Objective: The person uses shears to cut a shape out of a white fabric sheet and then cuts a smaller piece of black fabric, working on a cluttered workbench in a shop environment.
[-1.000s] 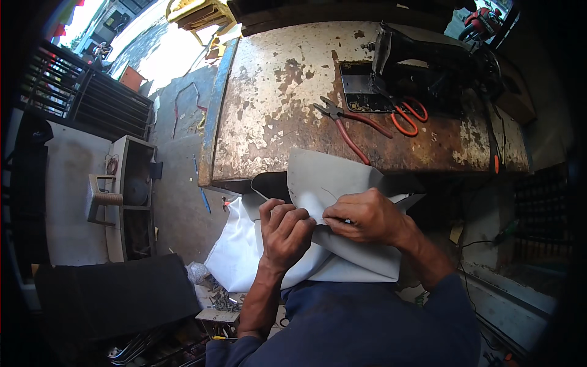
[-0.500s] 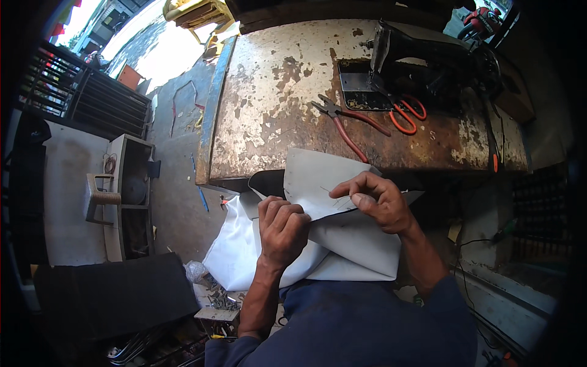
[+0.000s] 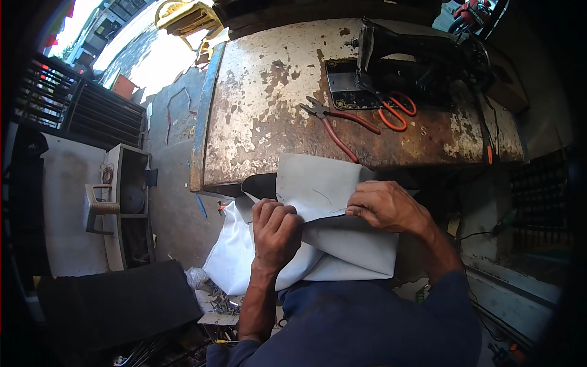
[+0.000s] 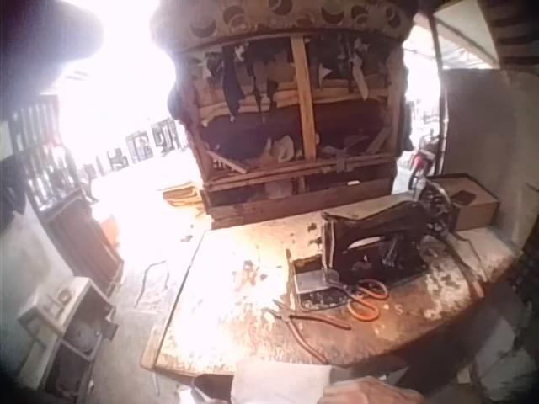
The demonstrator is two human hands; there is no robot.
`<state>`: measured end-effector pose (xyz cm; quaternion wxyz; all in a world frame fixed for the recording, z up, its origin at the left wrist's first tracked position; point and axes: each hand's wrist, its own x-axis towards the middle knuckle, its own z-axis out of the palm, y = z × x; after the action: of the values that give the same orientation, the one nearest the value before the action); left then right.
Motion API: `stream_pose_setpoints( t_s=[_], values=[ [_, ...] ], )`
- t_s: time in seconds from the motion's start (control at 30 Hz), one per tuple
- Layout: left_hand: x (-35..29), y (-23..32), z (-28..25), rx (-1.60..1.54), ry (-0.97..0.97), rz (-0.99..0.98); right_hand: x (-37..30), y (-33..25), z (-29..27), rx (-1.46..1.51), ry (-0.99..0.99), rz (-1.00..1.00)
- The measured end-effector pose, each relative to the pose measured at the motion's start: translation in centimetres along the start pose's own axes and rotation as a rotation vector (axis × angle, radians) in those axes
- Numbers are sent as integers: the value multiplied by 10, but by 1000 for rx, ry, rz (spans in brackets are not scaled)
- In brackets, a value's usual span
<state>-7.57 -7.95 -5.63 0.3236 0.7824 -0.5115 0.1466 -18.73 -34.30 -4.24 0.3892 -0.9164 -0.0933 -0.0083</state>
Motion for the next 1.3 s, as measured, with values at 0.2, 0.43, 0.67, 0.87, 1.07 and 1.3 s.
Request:
stream_pose_setpoints(
  t_s=[0.2, 0.43, 0.67, 0.87, 1.07, 1.3],
  values=[
    [20, 29, 0, 103, -154, -51, 12, -16, 0, 455, 64, -52],
    [13, 20, 21, 19, -137, -88, 27, 7, 51, 1389, 184, 175],
    [-11, -4, 3, -40, -263, -126, 15, 21, 29, 1099, 180, 310],
    [-54, -36, -39, -83, -196, -561, -128, 112, -74, 470, 942, 612],
    [-26, -29, -28, -422, -290, -759, -56, 6, -13, -89, 569, 300],
    [-21, -17, -36, -353, -277, -617, 30, -9, 53, -159, 376, -221]
  ],
)
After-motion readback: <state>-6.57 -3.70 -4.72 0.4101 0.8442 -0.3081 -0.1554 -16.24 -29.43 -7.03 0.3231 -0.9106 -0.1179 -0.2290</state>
